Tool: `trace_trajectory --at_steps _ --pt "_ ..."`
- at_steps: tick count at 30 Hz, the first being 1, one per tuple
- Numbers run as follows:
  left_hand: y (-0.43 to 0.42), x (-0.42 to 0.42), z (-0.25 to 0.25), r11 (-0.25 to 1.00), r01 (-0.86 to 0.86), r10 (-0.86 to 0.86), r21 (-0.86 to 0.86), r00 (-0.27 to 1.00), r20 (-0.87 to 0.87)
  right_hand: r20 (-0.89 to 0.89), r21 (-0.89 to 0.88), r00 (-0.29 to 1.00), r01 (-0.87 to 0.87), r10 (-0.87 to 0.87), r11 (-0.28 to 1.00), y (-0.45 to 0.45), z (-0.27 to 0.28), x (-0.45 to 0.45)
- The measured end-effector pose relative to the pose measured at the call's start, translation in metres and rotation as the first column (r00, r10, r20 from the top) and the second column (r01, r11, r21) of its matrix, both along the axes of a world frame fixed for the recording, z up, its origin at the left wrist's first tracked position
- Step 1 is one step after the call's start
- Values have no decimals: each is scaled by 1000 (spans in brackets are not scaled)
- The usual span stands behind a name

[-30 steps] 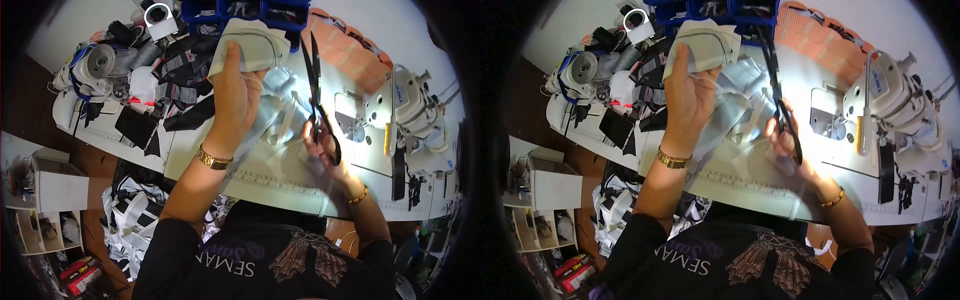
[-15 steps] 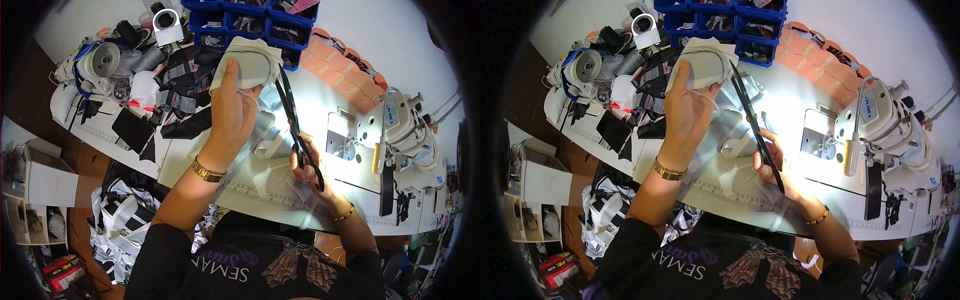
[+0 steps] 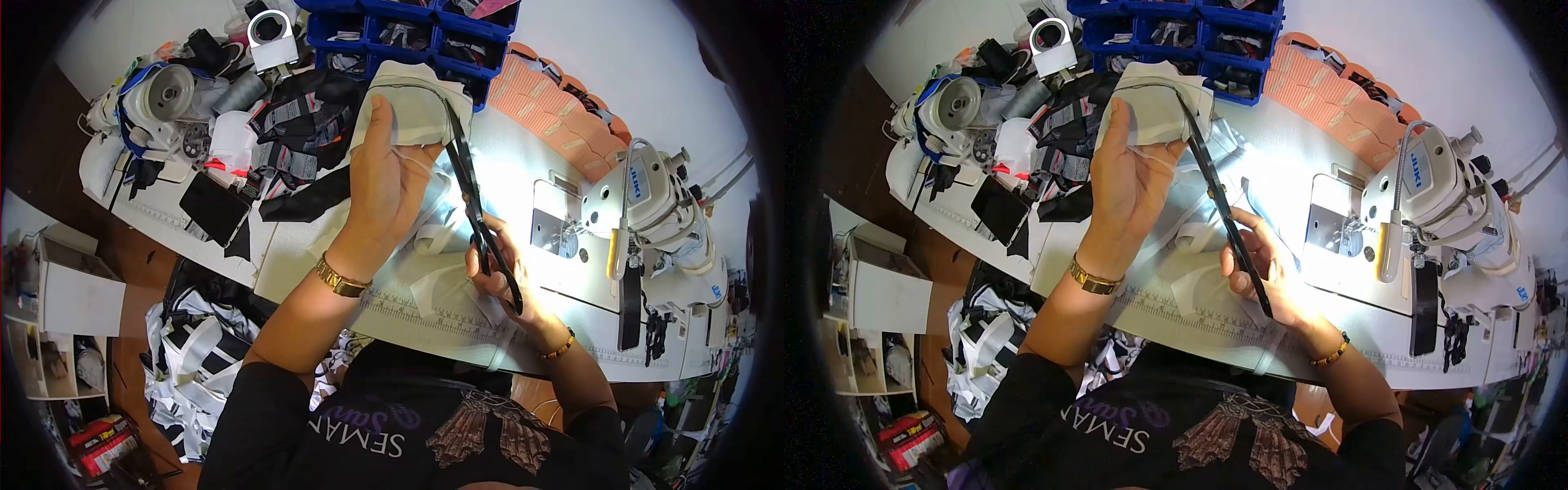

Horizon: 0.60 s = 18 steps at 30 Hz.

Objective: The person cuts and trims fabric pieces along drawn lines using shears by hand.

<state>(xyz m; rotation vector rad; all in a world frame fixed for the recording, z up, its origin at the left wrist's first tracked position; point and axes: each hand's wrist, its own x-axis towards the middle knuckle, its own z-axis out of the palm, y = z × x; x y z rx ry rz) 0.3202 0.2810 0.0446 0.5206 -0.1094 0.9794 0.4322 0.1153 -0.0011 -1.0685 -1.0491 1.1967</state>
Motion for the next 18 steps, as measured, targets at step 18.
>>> trace_trajectory --at_steps 18 --pt "-4 2 -3 1000 2 -3 -11 1000 -27 -160 -44 985 65 -71 997 0 2 -2"
